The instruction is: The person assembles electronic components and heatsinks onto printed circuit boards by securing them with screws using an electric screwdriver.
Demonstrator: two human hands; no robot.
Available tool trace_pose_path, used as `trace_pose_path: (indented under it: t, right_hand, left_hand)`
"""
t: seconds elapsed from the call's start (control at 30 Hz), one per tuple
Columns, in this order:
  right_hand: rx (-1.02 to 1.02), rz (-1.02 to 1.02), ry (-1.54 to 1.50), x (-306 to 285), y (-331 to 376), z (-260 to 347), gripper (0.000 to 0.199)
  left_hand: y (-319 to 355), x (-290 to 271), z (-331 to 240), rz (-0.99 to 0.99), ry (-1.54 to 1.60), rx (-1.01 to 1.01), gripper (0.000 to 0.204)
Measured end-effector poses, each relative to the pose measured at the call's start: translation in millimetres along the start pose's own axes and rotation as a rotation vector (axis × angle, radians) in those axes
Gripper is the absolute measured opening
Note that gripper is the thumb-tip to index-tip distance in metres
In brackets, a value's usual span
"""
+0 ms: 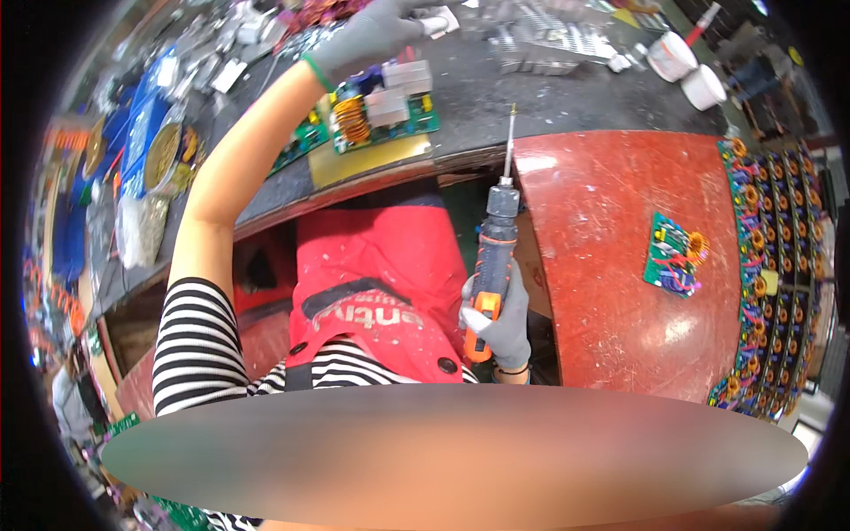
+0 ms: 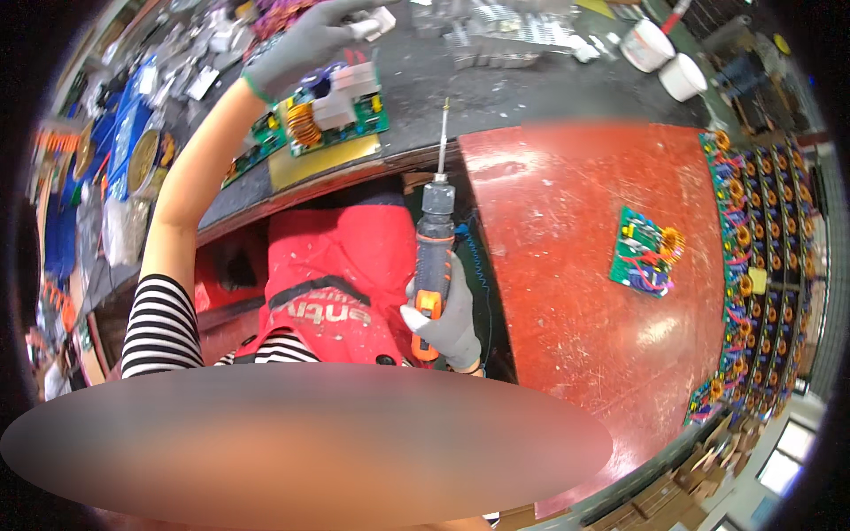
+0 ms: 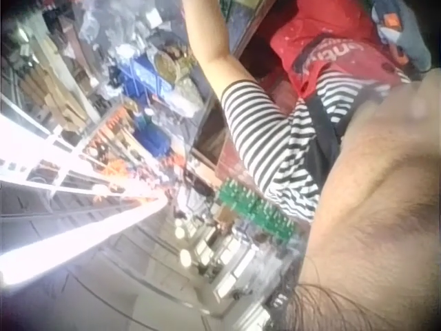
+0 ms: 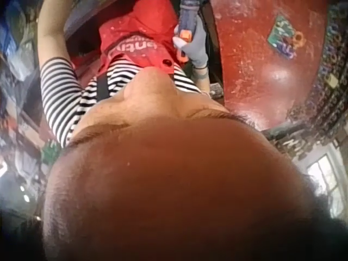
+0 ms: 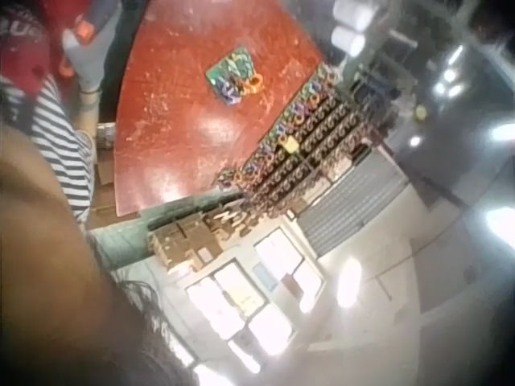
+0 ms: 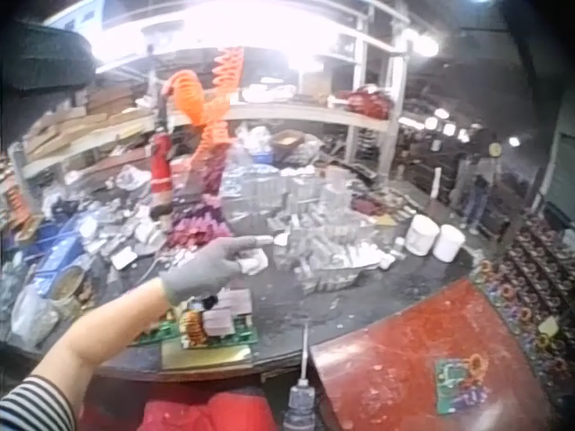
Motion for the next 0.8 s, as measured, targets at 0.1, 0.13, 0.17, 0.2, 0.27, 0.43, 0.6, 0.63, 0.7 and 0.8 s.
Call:
trace_pose_path:
  t: [0.1,0.13,0.17,0.2,0.27,0.43,0.6,0.63,0.7,0.8]
  right_hand:
    - [-0.012,0.085,0.067,13,-5,-3,0.087]
    - [-0.006,0.103,0.065,18,-7,-4,0.087]
    - [-0.023,0.125,0.133,23,-9,-3,0.086]
    - [-0.040,0.156,0.203,31,-10,-2,0.086]
    - [-0.030,0.211,0.208,46,-11,1,0.086]
    - [-0.006,0.311,0.245,78,-12,3,0.087]
    - [-0.011,0.332,0.267,95,-10,-6,0.089]
    - [-0.003,0.328,0.268,97,-11,-7,0.089]
    - [-0.008,0.351,0.304,102,-11,-7,0.088]
    - [-0.030,0.357,0.316,105,-10,-9,0.087]
  left_hand:
    - [59,-46,16,0.181,0.075,-0.071,0.047]
    - [74,-54,18,0.145,0.069,-0.077,0.051]
    - [92,-59,18,0.112,0.065,-0.081,0.055]
    - [115,-67,16,0.083,0.113,-0.151,0.053]
    - [140,-89,49,-0.052,-0.045,-0.207,0.049]
    - [167,-96,43,-0.268,-0.940,0.148,0.042]
    - [169,-92,58,-0.286,-0.861,0.201,0.041]
    - [170,-90,62,-0.281,-0.854,0.197,0.041]
    - [177,-82,57,-0.373,-1.037,0.391,0.042]
    - [184,-75,56,-0.446,-1.102,0.392,0.039]
Point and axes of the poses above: each hand's wrist, its own y-axis away from the middle knuckle, its own x-axis out of the palm, z = x × y, the point moved 6 cm from there along -y, towards the middle knuckle, and after that the axes turned 1 degree about x, right-handed, at the moved point
